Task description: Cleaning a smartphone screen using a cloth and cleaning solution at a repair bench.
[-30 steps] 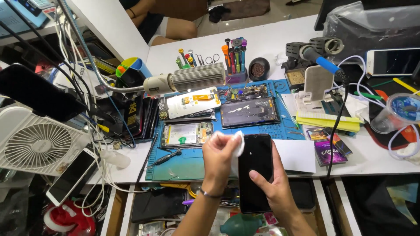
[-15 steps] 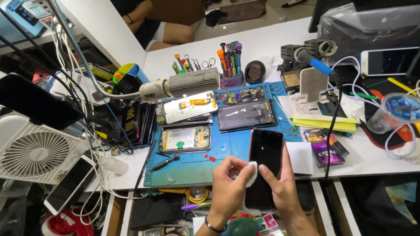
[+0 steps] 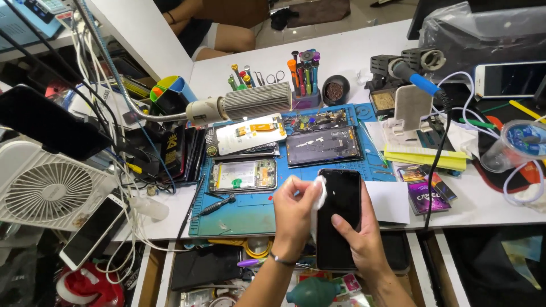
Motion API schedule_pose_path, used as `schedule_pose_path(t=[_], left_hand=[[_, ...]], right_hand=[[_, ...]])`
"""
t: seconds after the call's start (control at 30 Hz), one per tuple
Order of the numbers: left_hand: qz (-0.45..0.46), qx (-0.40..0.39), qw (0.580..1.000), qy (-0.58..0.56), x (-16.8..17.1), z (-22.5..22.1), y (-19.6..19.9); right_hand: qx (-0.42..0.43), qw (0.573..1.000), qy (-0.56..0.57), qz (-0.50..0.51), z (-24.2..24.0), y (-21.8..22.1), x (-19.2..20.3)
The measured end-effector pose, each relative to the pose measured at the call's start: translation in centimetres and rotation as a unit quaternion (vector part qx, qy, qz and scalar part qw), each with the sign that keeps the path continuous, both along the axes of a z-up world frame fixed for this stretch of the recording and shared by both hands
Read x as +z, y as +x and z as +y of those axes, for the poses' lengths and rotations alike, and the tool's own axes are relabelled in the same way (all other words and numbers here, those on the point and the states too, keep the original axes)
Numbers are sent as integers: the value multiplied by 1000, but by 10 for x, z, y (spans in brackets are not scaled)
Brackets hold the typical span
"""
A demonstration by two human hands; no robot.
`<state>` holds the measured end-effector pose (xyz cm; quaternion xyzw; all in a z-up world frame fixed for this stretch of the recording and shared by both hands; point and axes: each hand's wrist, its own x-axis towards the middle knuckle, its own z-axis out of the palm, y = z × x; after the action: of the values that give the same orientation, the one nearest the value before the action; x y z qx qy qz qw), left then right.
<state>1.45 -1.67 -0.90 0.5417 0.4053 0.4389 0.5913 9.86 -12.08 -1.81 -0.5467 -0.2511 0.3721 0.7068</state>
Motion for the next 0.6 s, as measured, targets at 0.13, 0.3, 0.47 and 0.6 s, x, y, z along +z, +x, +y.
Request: schedule_pose_path(t=[0.13,0.3,0.47,0.6], left_hand=[[-4,-36,997,-72,-17,-21,-14],[-32,20,999,7,8,10,4],[5,-29,1000,-10,-7,-13,-13],[-38,18,999,-11,7,13,8]], right_hand=[[-34,999,-4,19,-1,3,4],[20,1000,12,-15,-1,-4,5],[9,998,32,56,1,0,11],[30,999,28,20,-2,-6,14]])
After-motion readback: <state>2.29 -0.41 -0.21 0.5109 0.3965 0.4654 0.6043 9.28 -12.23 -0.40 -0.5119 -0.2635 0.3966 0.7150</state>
